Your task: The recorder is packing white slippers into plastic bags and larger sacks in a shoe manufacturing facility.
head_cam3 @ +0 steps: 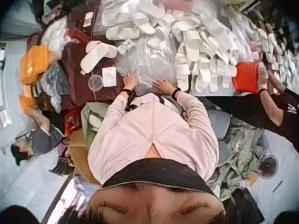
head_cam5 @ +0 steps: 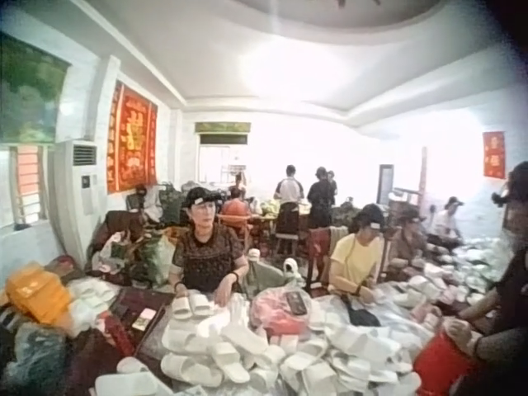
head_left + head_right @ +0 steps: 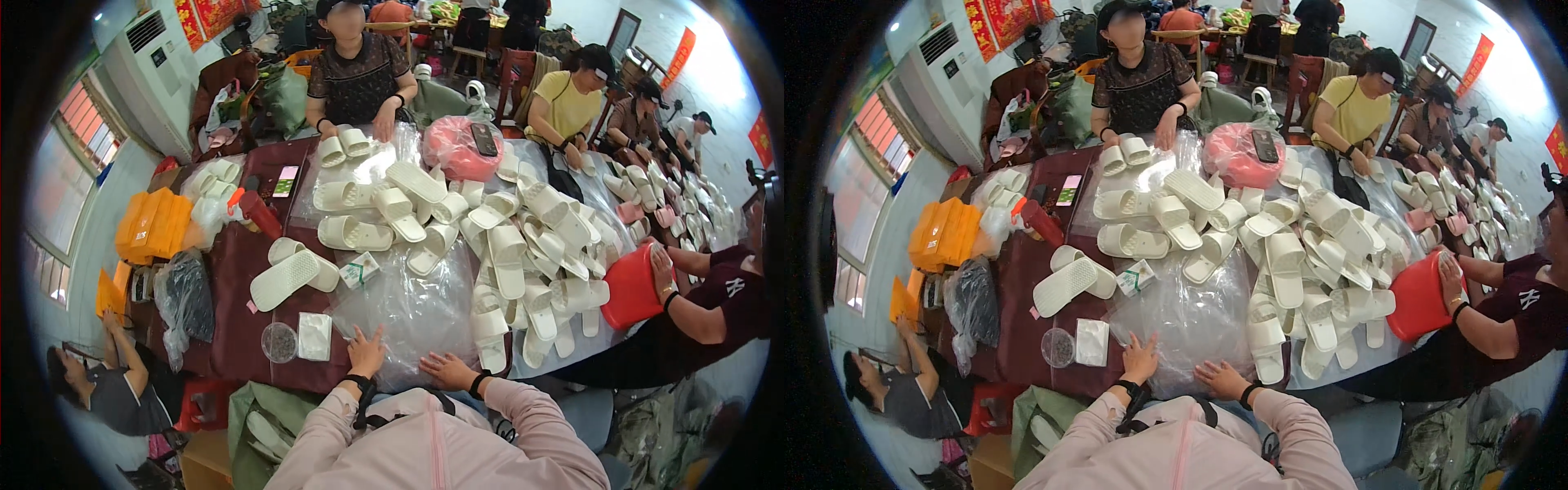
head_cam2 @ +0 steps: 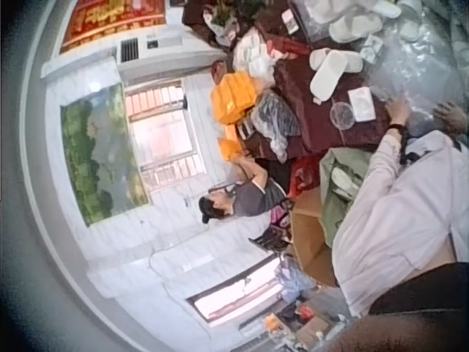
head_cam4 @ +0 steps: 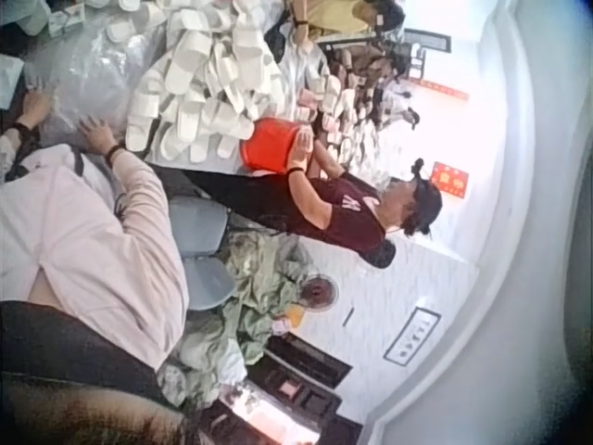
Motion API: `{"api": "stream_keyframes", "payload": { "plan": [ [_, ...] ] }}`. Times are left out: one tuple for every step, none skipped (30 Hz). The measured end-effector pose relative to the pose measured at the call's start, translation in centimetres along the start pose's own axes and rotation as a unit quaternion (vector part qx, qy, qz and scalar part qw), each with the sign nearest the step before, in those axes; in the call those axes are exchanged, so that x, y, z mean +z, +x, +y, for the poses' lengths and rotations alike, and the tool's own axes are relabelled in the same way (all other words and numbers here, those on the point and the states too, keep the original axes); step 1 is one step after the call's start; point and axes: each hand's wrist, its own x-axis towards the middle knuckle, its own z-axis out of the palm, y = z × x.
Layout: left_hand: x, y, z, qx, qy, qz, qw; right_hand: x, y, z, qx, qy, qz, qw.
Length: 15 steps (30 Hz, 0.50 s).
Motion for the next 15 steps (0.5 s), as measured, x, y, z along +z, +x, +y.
{"api": "stream_keyframes", "payload": {
  "plan": [
    [0.2, 0.3, -0.3, 0.004, 0.0, -0.004, 1.0, -1.3, -0.2, -0.6, -0.013, -0.015, -0.041, 0.999],
    [0.7, 0.4, -0.6, 0.006, -0.007, -0.02, 1.0, -2.1, -0.2, -0.9, -0.026, -0.029, -0.081, 0.996],
    [0.7, 0.6, -0.2, 0.013, -0.015, -0.038, 0.999, -2.1, -0.3, -0.8, -0.015, -0.025, -0.084, 0.996],
    [0.7, 1.0, 0.1, 0.024, -0.014, -0.044, 0.999, -1.9, -0.3, -0.9, -0.022, -0.013, -0.083, 0.996],
    [0.6, 1.3, 0.4, -0.007, 0.003, -0.046, 0.999, -1.9, -0.2, -1.0, -0.03, 0.0, -0.083, 0.996],
    [0.6, 1.3, 0.6, -0.041, 0.021, -0.047, 0.998, -2.3, 0.0, -1.1, -0.024, 0.019, -0.087, 0.996],
    [1.3, 1.5, 0.7, -0.03, 0.022, -0.052, 0.998, -1.8, 0.1, -1.3, -0.012, 0.023, -0.088, 0.996],
    [2.1, 1.6, 0.8, -0.015, 0.073, 0.002, 0.997, -0.9, 0.3, -1.1, -0.013, 0.048, -0.068, 0.997],
    [2.0, 1.8, 1.5, 0.002, 0.122, 0.058, 0.991, -0.3, 0.5, -0.9, -0.011, 0.072, -0.046, 0.996],
    [2.0, 1.8, 2.1, 0.063, 0.088, 0.097, 0.989, 0.2, 0.6, -0.9, -0.004, 0.067, -0.046, 0.997],
    [1.9, 2.2, 3.0, 0.077, 0.089, 0.093, 0.989, 0.7, 0.5, -0.7, 0.009, 0.07, -0.044, 0.997],
    [1.6, 2.3, 3.7, 0.139, 0.048, 0.01, 0.989, 0.3, 0.8, -0.7, 0.009, 0.087, -0.069, 0.994],
    [1.6, 2.4, 4.4, 0.198, 0.008, -0.074, 0.977, -0.1, 1.1, -0.5, 0.008, 0.105, -0.094, 0.99],
    [1.9, 2.2, 5.0, 0.204, 0.01, -0.077, 0.976, -0.5, 1.3, -0.5, 0.014, 0.108, -0.092, 0.99],
    [2.3, 1.9, 5.5, 0.235, 0.057, -0.132, 0.961, -1.2, 1.5, -0.4, 0.02, 0.152, -0.08, 0.985]
  ]
}}
